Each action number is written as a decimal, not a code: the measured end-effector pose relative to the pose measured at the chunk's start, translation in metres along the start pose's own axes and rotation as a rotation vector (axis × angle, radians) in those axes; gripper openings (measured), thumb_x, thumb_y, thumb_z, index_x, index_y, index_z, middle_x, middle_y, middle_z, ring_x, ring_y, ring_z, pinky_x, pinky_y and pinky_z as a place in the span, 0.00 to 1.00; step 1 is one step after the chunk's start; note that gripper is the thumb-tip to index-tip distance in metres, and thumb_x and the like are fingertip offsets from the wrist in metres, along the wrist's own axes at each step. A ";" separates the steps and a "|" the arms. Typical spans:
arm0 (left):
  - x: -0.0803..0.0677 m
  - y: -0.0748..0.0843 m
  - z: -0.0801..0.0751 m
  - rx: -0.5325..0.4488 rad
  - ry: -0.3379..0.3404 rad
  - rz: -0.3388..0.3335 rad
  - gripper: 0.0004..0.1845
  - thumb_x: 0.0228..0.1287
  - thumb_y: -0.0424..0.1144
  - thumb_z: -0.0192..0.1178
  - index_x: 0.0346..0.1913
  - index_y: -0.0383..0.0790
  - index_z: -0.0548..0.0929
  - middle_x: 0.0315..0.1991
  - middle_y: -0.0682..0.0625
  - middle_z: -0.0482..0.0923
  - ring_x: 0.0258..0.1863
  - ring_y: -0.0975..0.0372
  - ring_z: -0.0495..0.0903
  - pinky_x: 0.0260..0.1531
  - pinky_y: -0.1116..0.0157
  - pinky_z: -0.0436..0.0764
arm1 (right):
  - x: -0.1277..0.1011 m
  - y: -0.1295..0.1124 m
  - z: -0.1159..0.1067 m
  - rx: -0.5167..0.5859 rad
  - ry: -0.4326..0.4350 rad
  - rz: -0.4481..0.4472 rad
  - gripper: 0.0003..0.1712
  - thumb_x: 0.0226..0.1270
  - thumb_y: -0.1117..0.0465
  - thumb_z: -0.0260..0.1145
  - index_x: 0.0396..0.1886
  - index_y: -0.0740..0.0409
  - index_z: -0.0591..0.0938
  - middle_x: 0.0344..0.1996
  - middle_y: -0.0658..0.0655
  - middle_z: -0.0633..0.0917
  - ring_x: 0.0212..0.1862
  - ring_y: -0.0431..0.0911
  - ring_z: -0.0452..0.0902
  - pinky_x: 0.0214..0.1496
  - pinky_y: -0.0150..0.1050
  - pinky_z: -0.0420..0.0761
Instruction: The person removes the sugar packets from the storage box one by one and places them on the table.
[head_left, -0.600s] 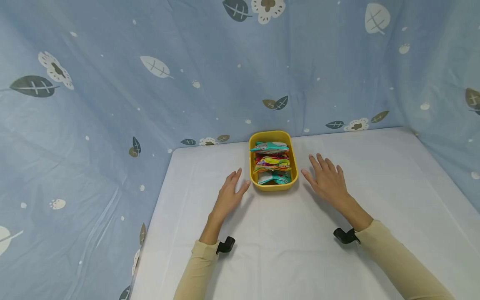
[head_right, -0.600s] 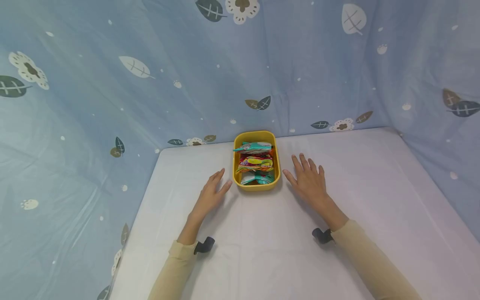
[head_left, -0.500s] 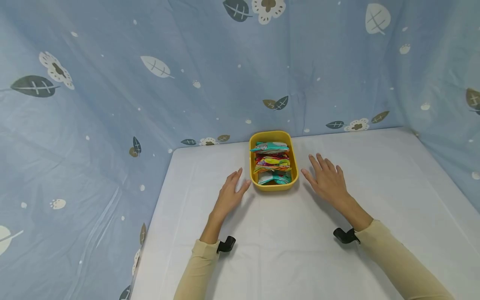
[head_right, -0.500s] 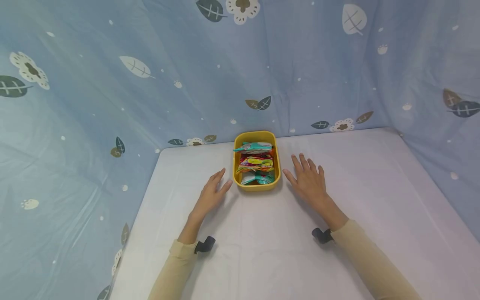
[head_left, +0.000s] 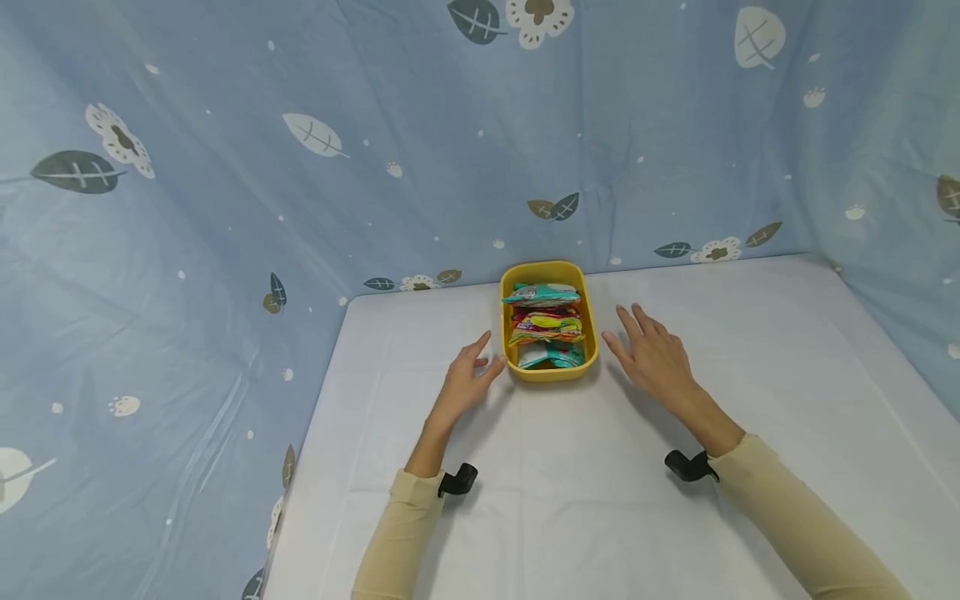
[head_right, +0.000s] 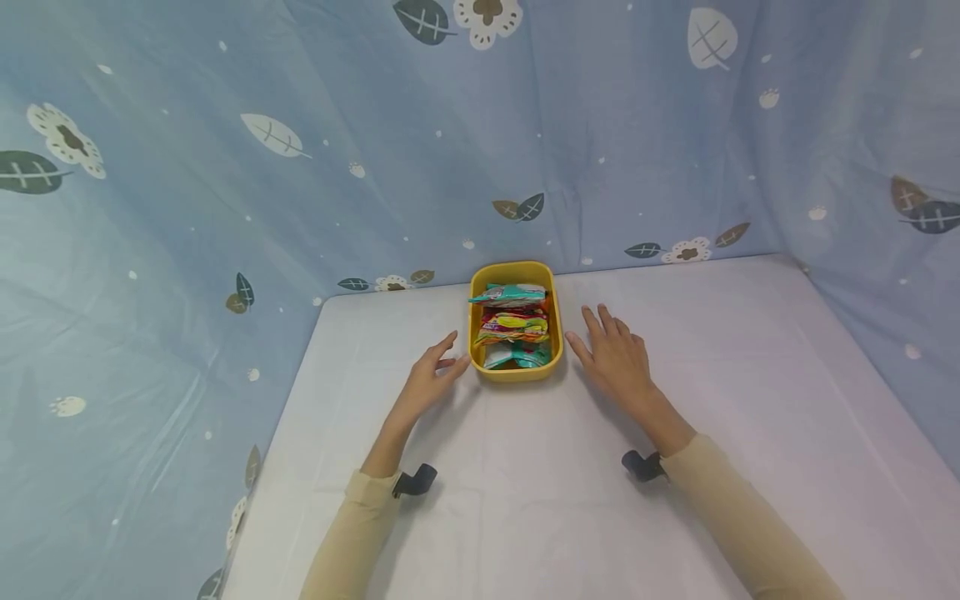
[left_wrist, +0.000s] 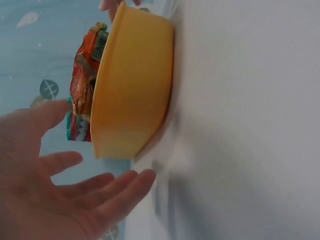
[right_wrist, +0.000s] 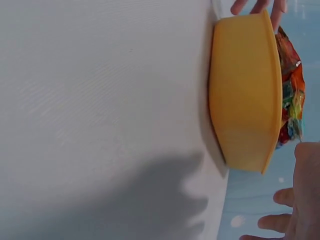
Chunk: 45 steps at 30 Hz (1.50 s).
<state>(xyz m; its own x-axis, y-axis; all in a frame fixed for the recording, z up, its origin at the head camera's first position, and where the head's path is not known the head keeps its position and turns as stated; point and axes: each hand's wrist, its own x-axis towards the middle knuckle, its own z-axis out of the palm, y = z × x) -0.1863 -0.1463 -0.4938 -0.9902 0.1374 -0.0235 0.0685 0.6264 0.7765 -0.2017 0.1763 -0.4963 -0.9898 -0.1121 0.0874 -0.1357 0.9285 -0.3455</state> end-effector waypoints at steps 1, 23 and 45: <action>0.001 0.000 0.000 -0.013 -0.005 0.000 0.37 0.68 0.59 0.56 0.76 0.50 0.61 0.71 0.39 0.66 0.60 0.47 0.78 0.60 0.46 0.80 | 0.001 -0.001 0.000 0.008 -0.004 0.001 0.43 0.76 0.33 0.38 0.78 0.55 0.55 0.75 0.69 0.56 0.69 0.71 0.60 0.62 0.73 0.70; 0.028 0.003 -0.006 -0.343 -0.120 -0.139 0.36 0.70 0.52 0.58 0.76 0.46 0.59 0.67 0.37 0.68 0.56 0.44 0.80 0.39 0.59 0.91 | 0.019 -0.015 -0.016 0.072 -0.081 0.022 0.43 0.76 0.32 0.33 0.77 0.55 0.57 0.64 0.74 0.71 0.51 0.71 0.77 0.44 0.69 0.82; 0.039 0.007 -0.010 -0.430 -0.177 -0.158 0.35 0.71 0.50 0.57 0.76 0.44 0.60 0.63 0.36 0.73 0.51 0.48 0.84 0.45 0.49 0.89 | 0.028 -0.021 -0.027 0.102 -0.032 -0.004 0.41 0.76 0.34 0.37 0.71 0.60 0.68 0.54 0.70 0.82 0.48 0.64 0.81 0.39 0.62 0.84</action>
<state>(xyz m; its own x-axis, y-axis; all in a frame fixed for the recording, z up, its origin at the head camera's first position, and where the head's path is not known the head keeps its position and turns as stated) -0.2261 -0.1441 -0.4831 -0.9462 0.2177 -0.2395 -0.1740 0.2820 0.9435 -0.2253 0.1632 -0.4618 -0.9899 -0.1283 0.0596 -0.1415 0.8872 -0.4391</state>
